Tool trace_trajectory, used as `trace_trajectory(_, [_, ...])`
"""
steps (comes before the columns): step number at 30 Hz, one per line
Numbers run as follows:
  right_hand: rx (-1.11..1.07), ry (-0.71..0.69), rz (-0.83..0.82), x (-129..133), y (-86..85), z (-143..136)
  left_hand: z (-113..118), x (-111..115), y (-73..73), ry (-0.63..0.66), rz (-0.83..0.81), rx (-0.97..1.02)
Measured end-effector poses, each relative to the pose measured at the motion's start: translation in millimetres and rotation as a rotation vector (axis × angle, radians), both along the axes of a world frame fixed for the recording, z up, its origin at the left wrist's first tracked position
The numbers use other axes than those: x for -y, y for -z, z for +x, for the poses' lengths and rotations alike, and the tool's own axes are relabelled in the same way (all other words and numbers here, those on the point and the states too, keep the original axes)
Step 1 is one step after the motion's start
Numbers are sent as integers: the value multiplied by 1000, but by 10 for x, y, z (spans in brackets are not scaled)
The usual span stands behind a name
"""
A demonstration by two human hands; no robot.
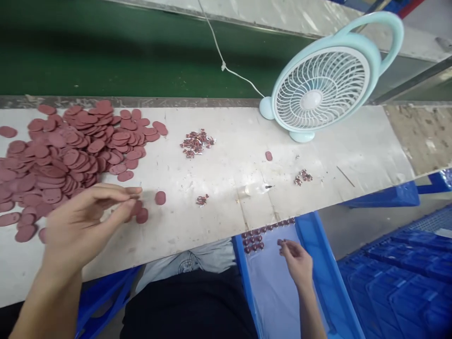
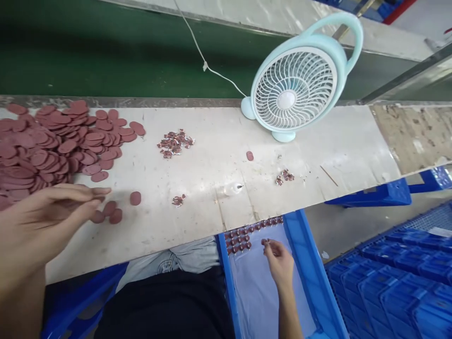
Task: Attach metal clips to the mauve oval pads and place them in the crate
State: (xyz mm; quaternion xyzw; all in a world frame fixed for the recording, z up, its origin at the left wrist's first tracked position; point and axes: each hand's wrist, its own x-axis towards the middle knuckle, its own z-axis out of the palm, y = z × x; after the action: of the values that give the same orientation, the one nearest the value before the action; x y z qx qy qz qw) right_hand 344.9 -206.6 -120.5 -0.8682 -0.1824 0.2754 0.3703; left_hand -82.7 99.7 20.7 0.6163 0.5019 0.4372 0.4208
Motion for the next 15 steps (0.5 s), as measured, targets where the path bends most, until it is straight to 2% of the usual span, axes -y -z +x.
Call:
trace_trajectory(2, [19,-101,-131,52,240,5,20,56,-31,20,29,202])
trace_trajectory(6, [79,-243,-307,51,588,-39,76,174,-30,133,-23,345])
trace_trajectory(9, [118,-303,-375,28,729,-58,109,266,-9,172,-140,408])
trace_trajectory(15, [179,-356,-425,43,865,-41,59,376,23,122,-368,507])
